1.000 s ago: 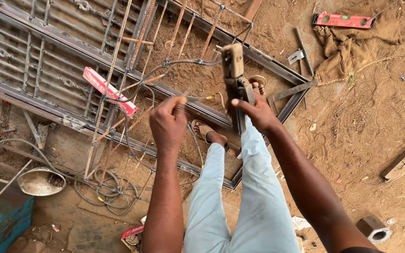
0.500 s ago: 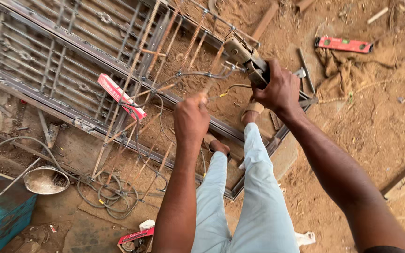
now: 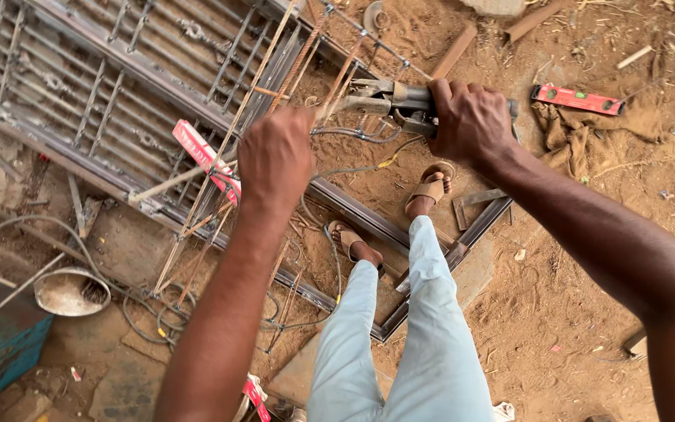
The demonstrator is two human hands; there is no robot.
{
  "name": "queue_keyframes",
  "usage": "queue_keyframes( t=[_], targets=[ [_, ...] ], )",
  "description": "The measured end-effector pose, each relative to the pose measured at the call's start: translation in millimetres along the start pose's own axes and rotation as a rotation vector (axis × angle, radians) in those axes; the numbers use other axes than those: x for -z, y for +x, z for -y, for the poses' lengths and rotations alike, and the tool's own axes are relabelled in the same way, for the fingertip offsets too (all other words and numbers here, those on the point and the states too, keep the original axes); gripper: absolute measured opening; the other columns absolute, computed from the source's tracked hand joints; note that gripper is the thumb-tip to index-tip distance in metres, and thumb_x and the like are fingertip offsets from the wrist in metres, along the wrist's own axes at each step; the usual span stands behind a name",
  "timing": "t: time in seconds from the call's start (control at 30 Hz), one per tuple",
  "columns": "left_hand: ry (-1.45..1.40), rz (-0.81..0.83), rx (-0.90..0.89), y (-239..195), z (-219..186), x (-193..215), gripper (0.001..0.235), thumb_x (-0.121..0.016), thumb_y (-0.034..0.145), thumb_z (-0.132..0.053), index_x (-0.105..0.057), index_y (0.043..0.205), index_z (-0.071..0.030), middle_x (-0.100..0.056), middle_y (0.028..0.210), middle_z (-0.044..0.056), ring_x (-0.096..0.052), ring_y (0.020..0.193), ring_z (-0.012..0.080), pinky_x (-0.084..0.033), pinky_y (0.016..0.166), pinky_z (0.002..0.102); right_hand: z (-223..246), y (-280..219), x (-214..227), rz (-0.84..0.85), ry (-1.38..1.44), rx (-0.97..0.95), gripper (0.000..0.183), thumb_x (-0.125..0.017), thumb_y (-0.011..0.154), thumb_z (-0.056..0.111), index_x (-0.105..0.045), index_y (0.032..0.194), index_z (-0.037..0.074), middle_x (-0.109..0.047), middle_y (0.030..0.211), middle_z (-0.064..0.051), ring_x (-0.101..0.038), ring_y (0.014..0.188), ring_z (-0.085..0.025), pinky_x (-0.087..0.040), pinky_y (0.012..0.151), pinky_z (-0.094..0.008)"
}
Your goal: The person uses a handheld welding tool to join metal bars on a large rectangular frame lying on the ground. They repeatedly position the tool at intersections, create sparks to weld the joints, and adjust the frame's position to access different sections.
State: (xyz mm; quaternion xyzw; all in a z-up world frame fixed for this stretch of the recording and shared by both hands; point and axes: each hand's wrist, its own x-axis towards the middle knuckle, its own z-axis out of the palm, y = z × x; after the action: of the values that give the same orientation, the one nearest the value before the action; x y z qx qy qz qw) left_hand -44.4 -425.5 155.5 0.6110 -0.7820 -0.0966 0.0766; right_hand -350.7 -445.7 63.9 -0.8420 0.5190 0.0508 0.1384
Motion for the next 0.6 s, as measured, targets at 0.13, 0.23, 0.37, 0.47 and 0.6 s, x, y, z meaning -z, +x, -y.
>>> queue_keyframes(
  t=[0.13, 0.23, 0.37, 0.47, 0.6],
  targets=[
    [-0.023, -0.189, -0.113, 7.9, 4.3, 15.9, 0.022, -0.069, 0.091, 0.002, -0.077, 0.110, -0.003, -0.075, 0.088, 0.010, -0.072, 0.072, 0.0191, -0.058, 0.061, 0.028, 6.3, 5.6, 8.6, -0.025, 0.032, 0.068, 0.046, -0.068, 0.096, 0.041, -0.062, 0.115, 0.000, -0.063, 0.073, -0.016, -0.059, 0.056, -0.023, -0.052, 0.048, -0.043],
    [0.018, 0.190, 0.154, 9.6, 13.4, 19.3, 0.013, -0.066, 0.104, 0.001, -0.078, 0.100, -0.002, -0.074, 0.081, 0.014, -0.068, 0.053, 0.0191, -0.052, 0.037, 0.031, 11.1, 11.1, 13.1, -0.020, 0.063, 0.081, 0.043, -0.066, 0.103, 0.042, -0.061, 0.110, 0.000, -0.062, 0.071, -0.015, -0.058, 0.054, -0.022, -0.050, 0.045, -0.042],
    [-0.044, -0.116, -0.042, -2.6, 28.5, 17.7, 0.020, -0.063, 0.099, 0.005, -0.078, 0.110, -0.006, -0.076, 0.093, 0.013, -0.073, 0.074, 0.0196, -0.060, 0.059, 0.026, 10.7, 9.3, 12.5, -0.061, 0.026, 0.114, 0.043, -0.065, 0.103, 0.044, -0.061, 0.108, 0.001, -0.062, 0.072, -0.014, -0.054, 0.049, -0.020, -0.047, 0.041, -0.039],
    [-0.045, 0.086, 0.061, -9.7, 42.0, 19.6, 0.017, -0.065, 0.100, 0.004, -0.078, 0.102, -0.007, -0.076, 0.084, 0.014, -0.071, 0.064, 0.0188, -0.057, 0.051, 0.028, 12.6, 13.8, 15.8, -0.058, 0.028, 0.123, 0.040, -0.065, 0.101, 0.041, -0.061, 0.107, 0.002, -0.062, 0.070, -0.013, -0.052, 0.050, -0.018, -0.046, 0.041, -0.036],
    [-0.090, 0.015, 0.007, -16.2, 46.8, 18.2, 0.018, -0.066, 0.098, 0.004, -0.079, 0.102, -0.009, -0.078, 0.089, 0.012, -0.072, 0.064, 0.0193, -0.058, 0.053, 0.031, 8.7, 6.8, 20.1, -0.047, 0.034, 0.147, 0.032, -0.064, 0.106, 0.036, -0.061, 0.108, 0.004, -0.060, 0.071, -0.011, -0.049, 0.049, -0.016, -0.042, 0.038, -0.034]
  ],
)
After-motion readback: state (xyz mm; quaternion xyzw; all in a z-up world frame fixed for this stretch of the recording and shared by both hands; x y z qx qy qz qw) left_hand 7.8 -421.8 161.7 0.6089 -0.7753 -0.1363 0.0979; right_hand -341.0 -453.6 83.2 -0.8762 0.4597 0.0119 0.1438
